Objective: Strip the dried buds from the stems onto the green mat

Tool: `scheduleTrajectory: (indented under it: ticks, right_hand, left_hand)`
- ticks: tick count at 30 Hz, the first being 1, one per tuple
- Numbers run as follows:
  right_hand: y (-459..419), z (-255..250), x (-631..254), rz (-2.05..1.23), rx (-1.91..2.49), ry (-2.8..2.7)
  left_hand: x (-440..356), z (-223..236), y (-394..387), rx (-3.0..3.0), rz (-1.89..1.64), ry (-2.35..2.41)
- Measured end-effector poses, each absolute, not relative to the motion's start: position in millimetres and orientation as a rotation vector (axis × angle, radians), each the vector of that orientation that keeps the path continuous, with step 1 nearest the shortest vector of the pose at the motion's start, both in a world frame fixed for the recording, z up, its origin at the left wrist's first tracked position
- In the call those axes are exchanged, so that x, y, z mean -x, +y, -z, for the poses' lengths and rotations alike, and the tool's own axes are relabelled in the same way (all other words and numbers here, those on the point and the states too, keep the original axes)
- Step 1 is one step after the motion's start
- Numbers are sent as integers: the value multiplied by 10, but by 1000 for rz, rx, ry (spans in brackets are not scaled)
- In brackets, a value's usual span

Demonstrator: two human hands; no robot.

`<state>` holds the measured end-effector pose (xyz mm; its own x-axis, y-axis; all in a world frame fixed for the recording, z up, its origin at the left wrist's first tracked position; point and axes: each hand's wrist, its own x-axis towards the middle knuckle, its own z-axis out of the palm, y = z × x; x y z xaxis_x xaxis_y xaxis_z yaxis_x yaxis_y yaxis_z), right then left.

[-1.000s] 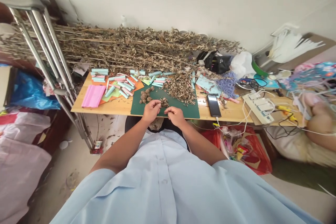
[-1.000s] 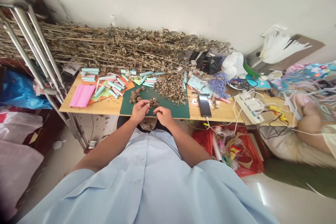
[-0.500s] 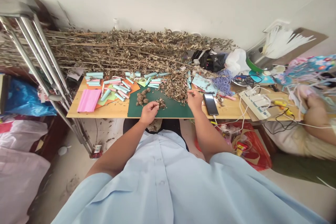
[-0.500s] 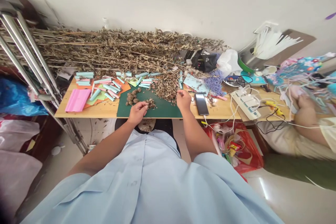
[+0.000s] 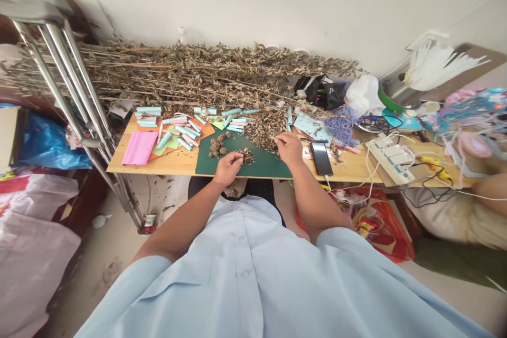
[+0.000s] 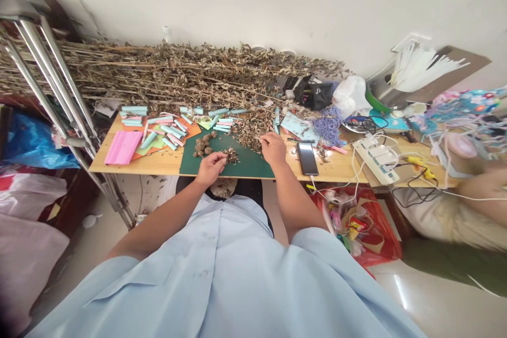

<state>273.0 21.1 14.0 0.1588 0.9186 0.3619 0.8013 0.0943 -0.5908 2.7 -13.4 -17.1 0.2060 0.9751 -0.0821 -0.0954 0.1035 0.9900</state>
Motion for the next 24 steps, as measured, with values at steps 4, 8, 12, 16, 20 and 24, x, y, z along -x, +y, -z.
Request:
scheduleTrajectory:
  ticks: [4,8,12,16,20,24]
  right_hand:
    - [232,-206,-2766,-236,1753,-1498]
    - [230,-273,-2764,-247,1755,-1363]
    - [248,-317,-2744,-299,1760,-1214]
    - [287,-318,-2751,-397,1731,-1114]
    - [263,-350,-2733,-371,1757,-1165]
    - [231,-436,-2684,-119,1646,-1105]
  left_hand:
    - [-26,185,-129,-1156,-1042,1046]
    - [-23,185,-125,-1158,-1041,1041]
    - [-22,184,-124,-1143,-1046,1024]
    - [-24,183,-128,-1137,-1044,1030]
    - [-24,183,-134,-1138,-1055,1013]
    - [-21,196,-136,-1140,-1063,984]
